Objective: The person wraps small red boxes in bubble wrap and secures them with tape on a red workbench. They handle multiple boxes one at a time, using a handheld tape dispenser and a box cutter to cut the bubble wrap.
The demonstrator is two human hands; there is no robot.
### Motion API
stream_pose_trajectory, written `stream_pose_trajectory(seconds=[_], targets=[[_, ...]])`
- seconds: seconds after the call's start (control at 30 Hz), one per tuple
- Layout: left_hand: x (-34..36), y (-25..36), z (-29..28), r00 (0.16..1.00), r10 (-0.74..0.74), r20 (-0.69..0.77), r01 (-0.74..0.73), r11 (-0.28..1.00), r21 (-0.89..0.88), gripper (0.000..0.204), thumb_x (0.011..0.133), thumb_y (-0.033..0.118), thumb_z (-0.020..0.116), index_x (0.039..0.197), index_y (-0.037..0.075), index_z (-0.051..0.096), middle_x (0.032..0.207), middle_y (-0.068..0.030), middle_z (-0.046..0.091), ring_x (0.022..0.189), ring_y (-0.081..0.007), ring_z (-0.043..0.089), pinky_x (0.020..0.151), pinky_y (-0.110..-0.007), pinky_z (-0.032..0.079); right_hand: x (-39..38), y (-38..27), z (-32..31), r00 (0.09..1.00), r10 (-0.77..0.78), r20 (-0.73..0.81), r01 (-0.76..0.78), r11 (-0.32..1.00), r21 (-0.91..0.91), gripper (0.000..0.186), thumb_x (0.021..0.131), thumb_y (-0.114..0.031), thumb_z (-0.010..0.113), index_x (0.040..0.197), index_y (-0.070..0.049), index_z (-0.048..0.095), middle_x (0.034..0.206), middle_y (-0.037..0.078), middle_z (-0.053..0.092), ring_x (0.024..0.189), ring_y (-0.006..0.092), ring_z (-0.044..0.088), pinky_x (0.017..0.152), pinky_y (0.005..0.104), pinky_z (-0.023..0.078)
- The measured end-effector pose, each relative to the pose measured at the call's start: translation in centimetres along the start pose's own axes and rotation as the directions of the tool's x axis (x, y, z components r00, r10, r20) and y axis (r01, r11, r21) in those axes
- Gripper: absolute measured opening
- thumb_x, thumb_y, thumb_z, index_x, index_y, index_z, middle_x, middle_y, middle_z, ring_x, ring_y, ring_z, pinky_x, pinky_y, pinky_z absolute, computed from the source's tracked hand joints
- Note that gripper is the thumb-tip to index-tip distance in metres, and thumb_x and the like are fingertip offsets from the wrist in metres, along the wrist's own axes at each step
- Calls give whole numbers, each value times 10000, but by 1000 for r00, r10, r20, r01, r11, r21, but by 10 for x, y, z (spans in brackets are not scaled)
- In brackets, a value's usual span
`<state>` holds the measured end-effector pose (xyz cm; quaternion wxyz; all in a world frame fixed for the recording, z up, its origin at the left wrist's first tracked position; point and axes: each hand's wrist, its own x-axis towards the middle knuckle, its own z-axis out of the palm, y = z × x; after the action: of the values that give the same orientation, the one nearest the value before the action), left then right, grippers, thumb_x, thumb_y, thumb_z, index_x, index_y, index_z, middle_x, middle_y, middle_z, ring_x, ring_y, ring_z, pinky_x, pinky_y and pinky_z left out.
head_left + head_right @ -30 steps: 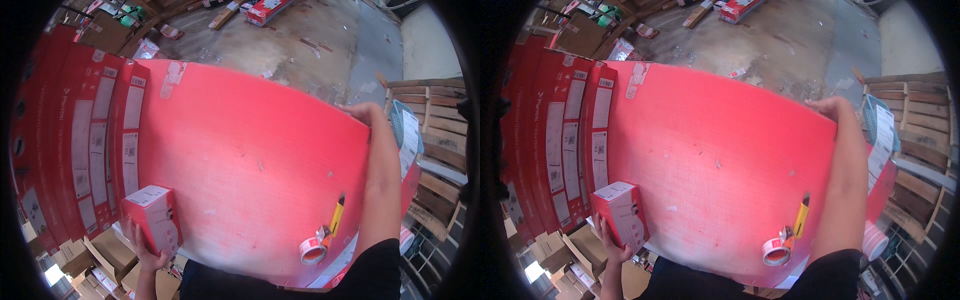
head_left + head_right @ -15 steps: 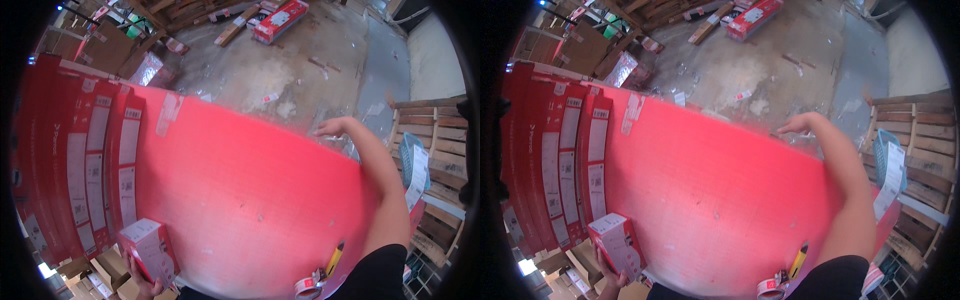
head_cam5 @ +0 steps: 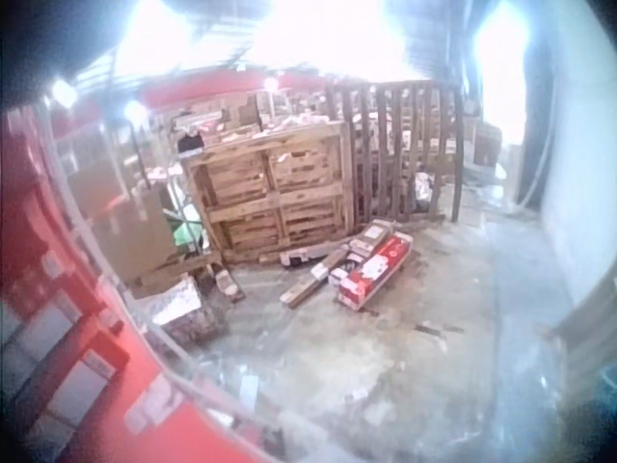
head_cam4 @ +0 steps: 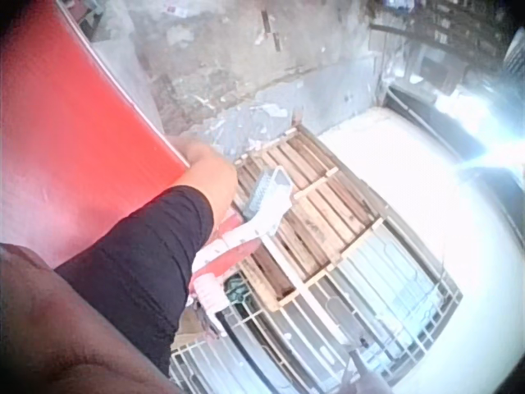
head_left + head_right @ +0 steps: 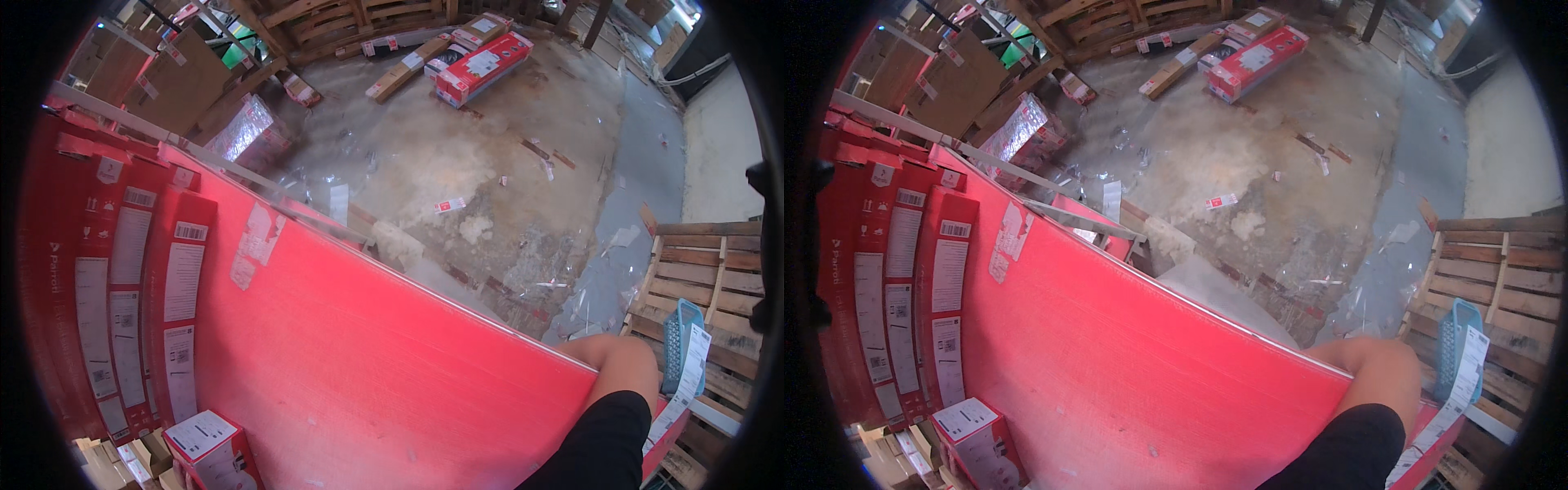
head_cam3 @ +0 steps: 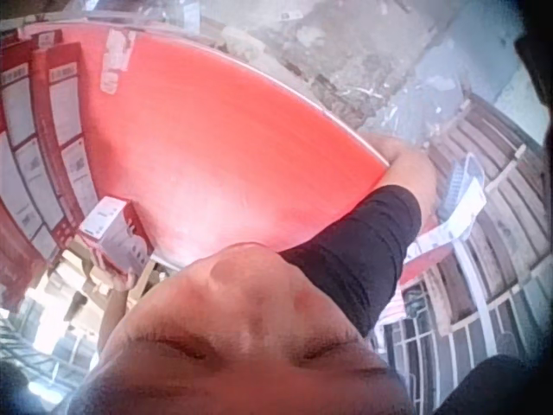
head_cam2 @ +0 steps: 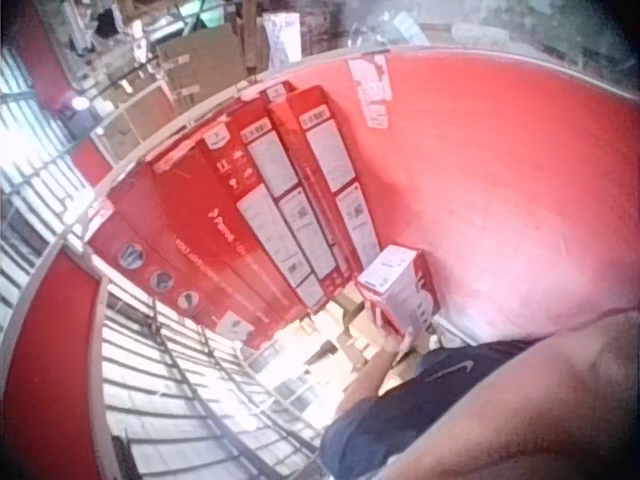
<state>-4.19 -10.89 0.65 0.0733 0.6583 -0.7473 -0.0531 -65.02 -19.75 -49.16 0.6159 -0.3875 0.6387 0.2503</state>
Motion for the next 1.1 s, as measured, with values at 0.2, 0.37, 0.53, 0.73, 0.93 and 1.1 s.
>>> stream_pose_trajectory(seconds=[0.2,0.37,0.53,0.73,0.93,1.1], targets=[[7,1,-1,999,-3,32,3,1000,15,865,867,458,695,1576,11,482,1633,-296,426,1511,-479,419,1237,-672,287,-19,-13,7,963,-139,232,67,953,294,963,973,-776,569,1577,-35,453,1633,230,421,1523,393,406,1170,531,441],[17,2,-1,999,19,43,-19,1000,20,845,859,441,698,1559,11,501,1620,-292,445,1499,-477,436,1236,-670,289,-37,-39,-22,930,-241,279,95,888,450,892,967,-748,609,1511,-44,548,1563,205,527,1465,372,489,1119,526,479],[33,2,-1,996,58,63,-59,998,23,825,852,424,701,1543,12,521,1607,-288,464,1486,-474,453,1234,-667,291,-24,-55,-55,958,-275,84,172,783,598,826,961,-721,649,1445,-52,643,1493,180,632,1408,351,571,1067,521,516],[41,3,-4,994,93,59,-95,995,37,801,843,403,705,1524,13,544,1592,-282,487,1471,-471,474,1233,-665,293,8,-24,-17,849,102,-518,88,940,328,715,956,-654,693,1330,-45,701,1209,147,767,1130,299,721,929,580,572],[44,3,-3,993,104,62,-106,994,32,778,834,383,709,1504,14,567,1576,-277,510,1456,-468,495,1231,-662,295,36,-21,-41,965,-185,-184,242,899,364,635,978,-590,666,1221,-7,735,1097,192,785,926,320,772,864,600,606],[47,2,-5,991,117,66,-119,992,30,759,827,365,712,1488,14,586,1563,-273,529,1443,-466,512,1230,-660,297,5,28,-76,863,83,-499,-88,996,15,418,1001,-343,652,1233,-19,780,1052,170,804,934,356,780,813,499,631]])
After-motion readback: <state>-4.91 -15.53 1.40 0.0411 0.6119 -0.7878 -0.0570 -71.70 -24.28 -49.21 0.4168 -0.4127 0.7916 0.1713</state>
